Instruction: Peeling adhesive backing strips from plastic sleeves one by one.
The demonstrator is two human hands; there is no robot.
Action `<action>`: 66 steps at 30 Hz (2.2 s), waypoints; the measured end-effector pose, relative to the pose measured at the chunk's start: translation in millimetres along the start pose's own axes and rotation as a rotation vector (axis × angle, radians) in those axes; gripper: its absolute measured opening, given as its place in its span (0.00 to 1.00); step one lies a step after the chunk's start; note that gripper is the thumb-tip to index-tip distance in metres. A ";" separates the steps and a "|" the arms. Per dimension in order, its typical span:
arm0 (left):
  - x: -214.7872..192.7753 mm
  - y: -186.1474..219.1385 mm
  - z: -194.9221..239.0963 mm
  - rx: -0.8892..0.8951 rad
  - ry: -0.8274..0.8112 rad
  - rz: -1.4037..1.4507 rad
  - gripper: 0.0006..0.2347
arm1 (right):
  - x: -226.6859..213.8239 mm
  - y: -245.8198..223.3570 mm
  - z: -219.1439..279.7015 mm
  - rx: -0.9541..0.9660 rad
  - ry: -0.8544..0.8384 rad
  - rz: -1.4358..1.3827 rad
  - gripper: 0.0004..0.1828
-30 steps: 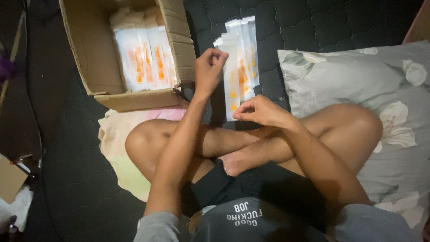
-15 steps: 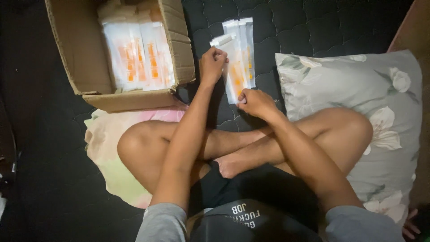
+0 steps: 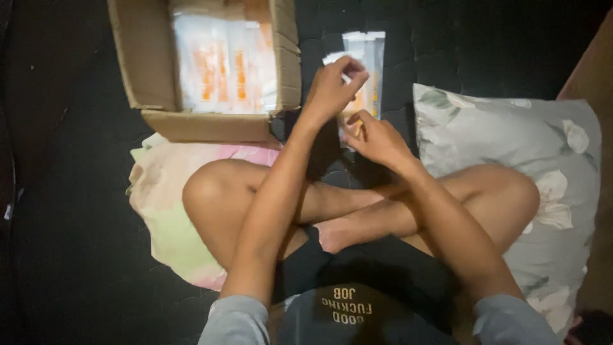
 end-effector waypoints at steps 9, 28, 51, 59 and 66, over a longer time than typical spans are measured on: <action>-214.9 44.8 0.0 0.205 0.387 -0.548 0.08 | -55.5 -198.1 -1.6 -0.666 0.459 -0.273 0.08; -206.5 -231.2 -1.8 -0.774 -0.339 -0.842 0.24 | 118.3 -128.9 -280.4 0.123 0.147 0.241 0.10; -172.9 17.2 54.0 0.298 0.237 -0.755 0.05 | -97.2 -139.8 -10.7 -0.147 0.304 -0.741 0.10; -129.7 5.2 122.4 0.112 0.290 -0.215 0.07 | -102.8 15.8 60.3 -0.106 0.630 -0.861 0.23; -41.6 8.2 179.4 -0.298 0.283 0.612 0.05 | 23.2 44.2 67.6 -0.103 0.313 -1.678 0.26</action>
Point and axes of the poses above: each hand's wrist, its own z-axis away from the middle knuckle, its own x-axis out of the palm, y = z × x, the point moved 10 cm from there along -z, towards the middle knuckle, and after that the axes turned 6 degrees about z, right-handed, at the moved point
